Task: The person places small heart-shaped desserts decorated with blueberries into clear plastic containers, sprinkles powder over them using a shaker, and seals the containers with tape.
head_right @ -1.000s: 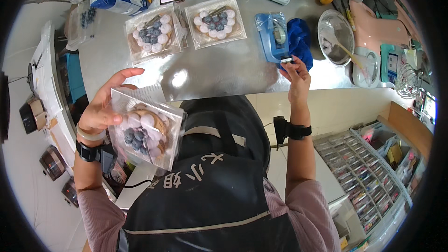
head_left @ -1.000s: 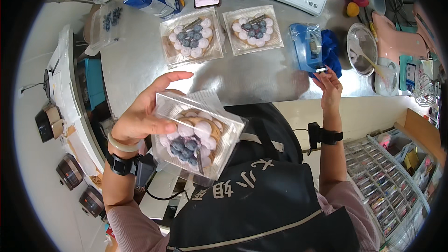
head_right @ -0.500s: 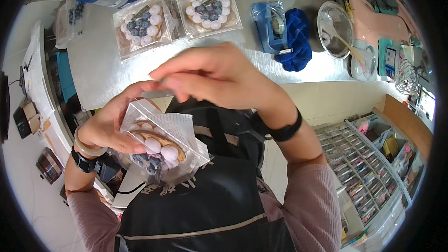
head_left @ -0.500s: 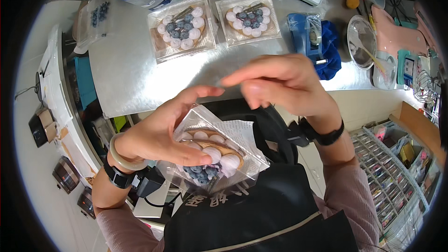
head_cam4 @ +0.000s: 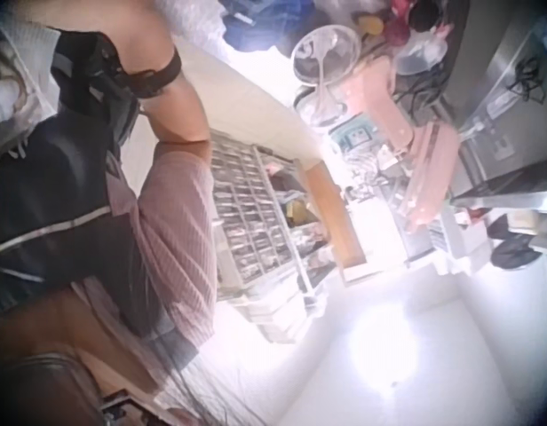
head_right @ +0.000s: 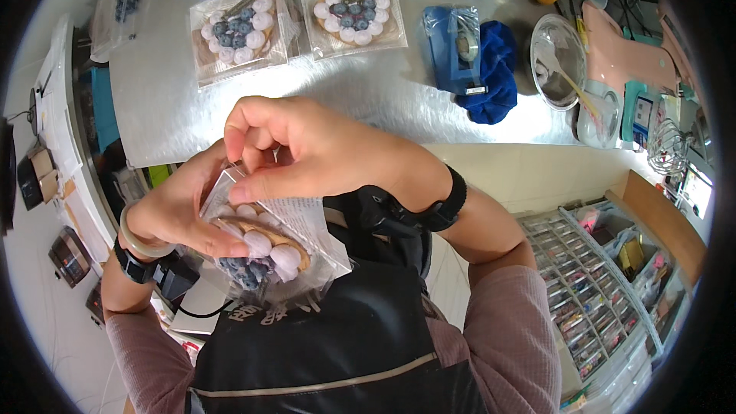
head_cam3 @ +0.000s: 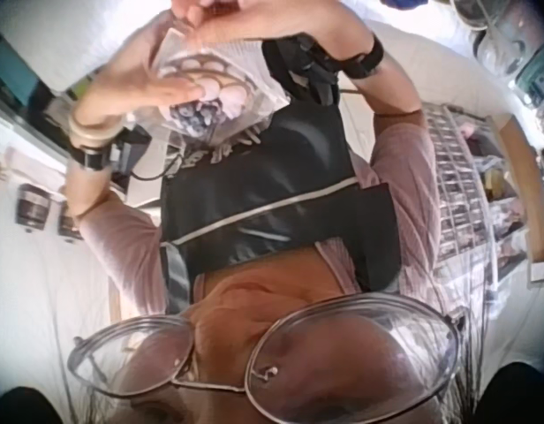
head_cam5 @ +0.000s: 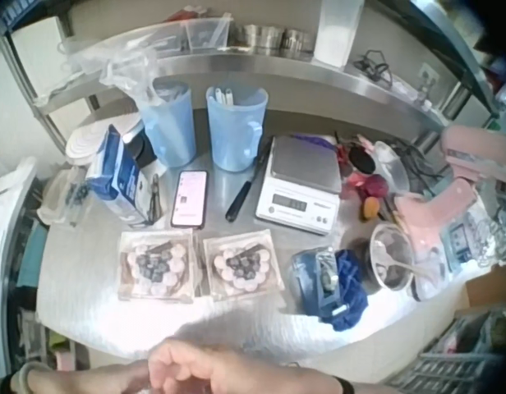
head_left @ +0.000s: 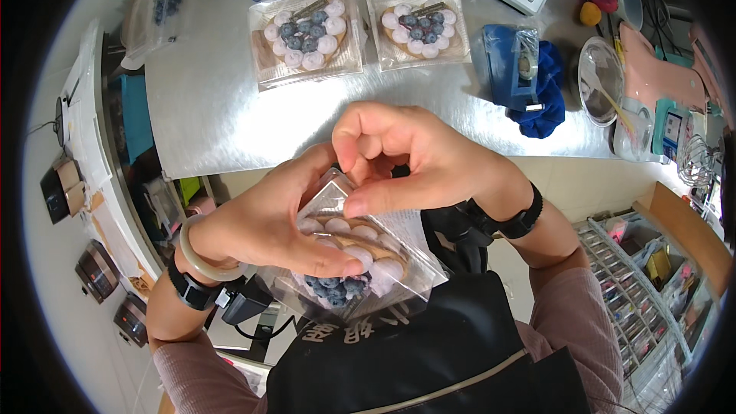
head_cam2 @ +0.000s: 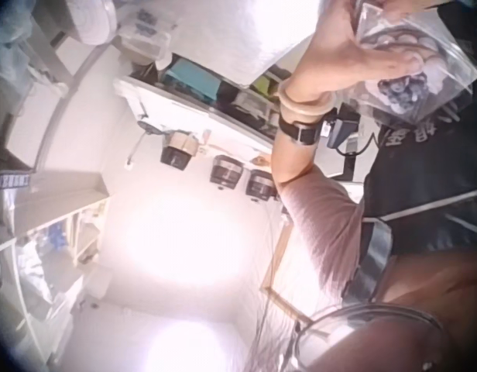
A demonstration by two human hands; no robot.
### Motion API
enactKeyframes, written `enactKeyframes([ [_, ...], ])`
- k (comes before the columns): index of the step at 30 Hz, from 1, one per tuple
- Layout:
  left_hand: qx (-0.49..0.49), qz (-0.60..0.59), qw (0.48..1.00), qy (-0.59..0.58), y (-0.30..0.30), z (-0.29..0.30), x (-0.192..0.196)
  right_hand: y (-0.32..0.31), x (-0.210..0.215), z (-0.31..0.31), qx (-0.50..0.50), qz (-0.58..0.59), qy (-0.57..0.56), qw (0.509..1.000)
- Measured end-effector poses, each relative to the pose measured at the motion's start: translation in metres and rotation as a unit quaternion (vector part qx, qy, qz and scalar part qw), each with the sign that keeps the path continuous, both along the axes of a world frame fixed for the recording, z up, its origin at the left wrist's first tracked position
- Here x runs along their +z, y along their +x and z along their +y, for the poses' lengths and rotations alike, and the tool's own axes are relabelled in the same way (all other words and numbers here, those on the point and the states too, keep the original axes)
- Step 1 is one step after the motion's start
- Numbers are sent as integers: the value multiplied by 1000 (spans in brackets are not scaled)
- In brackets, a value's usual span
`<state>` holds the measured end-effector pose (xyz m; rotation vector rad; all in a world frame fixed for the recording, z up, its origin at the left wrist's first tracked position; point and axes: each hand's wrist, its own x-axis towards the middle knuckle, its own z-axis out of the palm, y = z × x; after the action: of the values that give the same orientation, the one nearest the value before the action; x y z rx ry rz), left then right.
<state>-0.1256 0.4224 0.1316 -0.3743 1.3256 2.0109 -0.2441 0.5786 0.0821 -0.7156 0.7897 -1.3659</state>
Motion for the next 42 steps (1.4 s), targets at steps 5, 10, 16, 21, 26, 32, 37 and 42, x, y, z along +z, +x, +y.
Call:
enactKeyframes([
  [5,-18,-25,999,-8,7,-3,-3,4,-2,2,-25,187,71,979],
  [10,71,-38,997,-7,11,-4,-2,33,-16,3,-31,-60,125,990],
  [16,58,6,998,-30,15,-13,-9,48,-29,-5,-56,-111,128,984],
  [21,168,-13,986,19,38,-35,-17,34,-30,-23,14,59,263,963],
  [26,423,-7,903,75,83,-78,-52,21,-54,-27,-166,131,305,929],
  [32,623,20,769,144,107,-99,-62,60,-34,-57,-92,113,252,957],
  [37,679,62,714,159,115,-106,-62,93,-31,-99,-93,190,130,969],
  [42,711,79,679,164,117,-108,-51,107,-24,-134,-103,177,94,974],
])
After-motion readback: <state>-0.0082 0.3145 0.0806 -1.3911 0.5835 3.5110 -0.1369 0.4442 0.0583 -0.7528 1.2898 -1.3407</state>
